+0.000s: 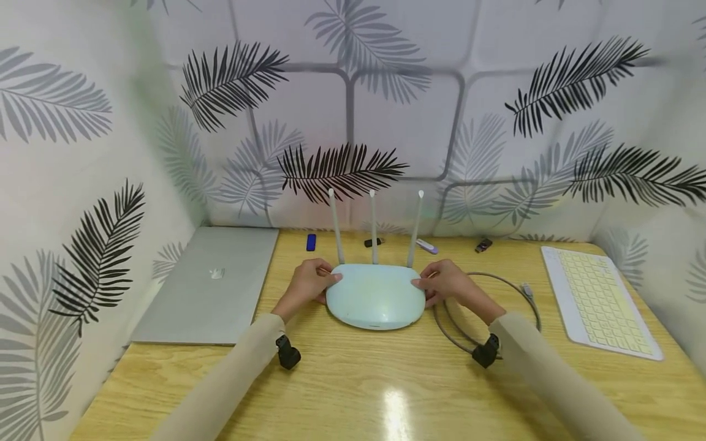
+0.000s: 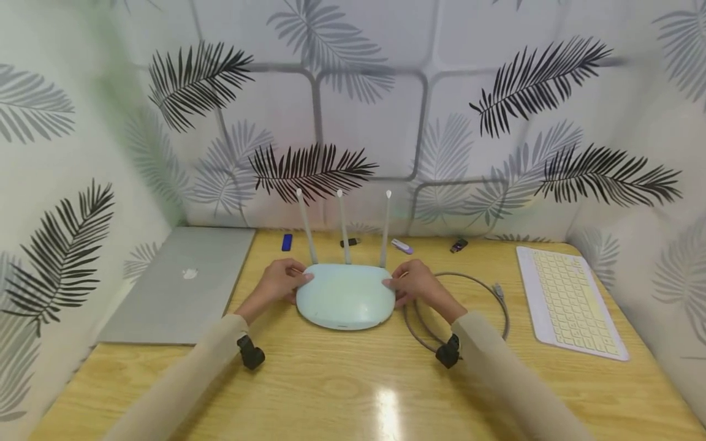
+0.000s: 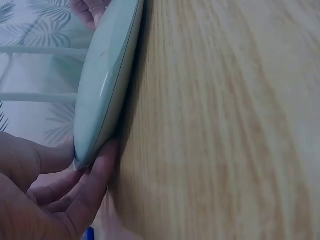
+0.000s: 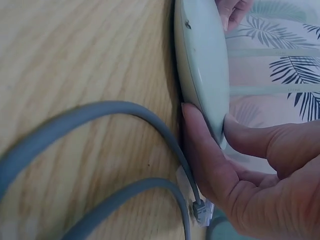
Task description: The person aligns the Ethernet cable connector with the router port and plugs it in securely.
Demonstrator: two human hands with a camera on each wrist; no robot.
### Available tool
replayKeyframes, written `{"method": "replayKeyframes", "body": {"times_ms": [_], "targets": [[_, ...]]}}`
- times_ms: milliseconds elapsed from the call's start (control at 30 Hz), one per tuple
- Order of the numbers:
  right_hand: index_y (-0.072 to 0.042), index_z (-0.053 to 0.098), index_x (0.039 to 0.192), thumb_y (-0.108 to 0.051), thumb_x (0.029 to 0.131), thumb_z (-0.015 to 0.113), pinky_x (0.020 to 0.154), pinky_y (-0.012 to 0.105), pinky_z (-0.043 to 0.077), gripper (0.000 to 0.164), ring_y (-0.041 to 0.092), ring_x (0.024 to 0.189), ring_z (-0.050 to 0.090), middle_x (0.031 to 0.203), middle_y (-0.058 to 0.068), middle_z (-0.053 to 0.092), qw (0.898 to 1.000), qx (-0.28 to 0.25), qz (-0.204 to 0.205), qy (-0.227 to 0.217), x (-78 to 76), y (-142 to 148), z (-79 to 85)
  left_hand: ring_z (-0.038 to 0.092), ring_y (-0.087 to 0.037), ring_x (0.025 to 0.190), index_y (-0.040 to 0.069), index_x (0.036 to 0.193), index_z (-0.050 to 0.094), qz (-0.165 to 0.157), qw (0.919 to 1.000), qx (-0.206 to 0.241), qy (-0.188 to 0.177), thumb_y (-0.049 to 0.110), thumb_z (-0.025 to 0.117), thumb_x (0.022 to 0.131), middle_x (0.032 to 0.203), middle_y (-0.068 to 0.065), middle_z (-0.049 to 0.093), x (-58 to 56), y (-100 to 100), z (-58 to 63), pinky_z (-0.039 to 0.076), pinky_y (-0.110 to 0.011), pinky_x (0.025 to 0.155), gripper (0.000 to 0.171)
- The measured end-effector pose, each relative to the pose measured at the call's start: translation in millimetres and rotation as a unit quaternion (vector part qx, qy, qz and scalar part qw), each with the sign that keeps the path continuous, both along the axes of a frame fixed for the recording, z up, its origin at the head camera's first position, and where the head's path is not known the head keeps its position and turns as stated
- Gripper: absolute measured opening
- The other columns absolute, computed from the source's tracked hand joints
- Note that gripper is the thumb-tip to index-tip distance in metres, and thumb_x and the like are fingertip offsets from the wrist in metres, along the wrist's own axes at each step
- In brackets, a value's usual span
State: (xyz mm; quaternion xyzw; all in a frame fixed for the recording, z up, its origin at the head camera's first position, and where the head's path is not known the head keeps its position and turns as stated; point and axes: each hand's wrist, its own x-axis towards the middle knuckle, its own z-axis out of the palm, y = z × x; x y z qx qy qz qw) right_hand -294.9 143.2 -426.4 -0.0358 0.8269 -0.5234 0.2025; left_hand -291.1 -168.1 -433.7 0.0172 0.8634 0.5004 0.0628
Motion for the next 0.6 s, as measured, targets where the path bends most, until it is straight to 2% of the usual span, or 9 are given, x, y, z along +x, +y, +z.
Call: {"method": "replayKeyframes", "body": {"times_ms": [267, 433, 600], "targets": [[0.016, 0.054, 0.114, -0.009, 0.097, 0.061, 0.068, 0.039, 0.064, 0.031, 0.017, 0.063, 0.071, 0.081, 0.017, 0.067, 0.999, 0.015, 0.031, -0.011, 0.9, -3.9, 5.0, 0.065, -0.018, 0.059, -0.001, 0.108, 0.064, -0.003, 0.9994, -0.032, 0.014, 0.020, 0.072, 0.091, 0.099, -0.017, 0.068, 0.4, -0.4, 2.2, 0.059, -0.032, 0.049, 0.028], [0.015, 0.054, 0.112, -0.010, 0.098, 0.059, 0.067, 0.038, 0.064, 0.029, 0.019, 0.062, 0.072, 0.081, 0.021, 0.069, 0.999, 0.028, 0.036, -0.018, 0.1, -5.1, 5.3, 0.064, -0.019, 0.060, -0.001, 0.107, 0.063, -0.017, 0.9987, -0.041, 0.024, 0.018, 0.070, 0.092, 0.096, -0.017, 0.066, -1.1, -0.2, 4.2, 0.059, -0.032, 0.048, 0.026], [0.013, 0.054, 0.104, -0.010, 0.098, 0.059, 0.066, 0.037, 0.063, 0.024, 0.020, 0.061, 0.072, 0.078, 0.022, 0.071, 0.998, 0.028, 0.041, -0.026, 1.1, -4.1, 5.9, 0.064, -0.019, 0.058, 0.000, 0.104, 0.063, -0.028, 0.9985, -0.043, 0.020, 0.018, 0.070, 0.092, 0.097, -0.018, 0.065, -2.0, 0.9, 5.6, 0.059, -0.034, 0.047, 0.023]]}}
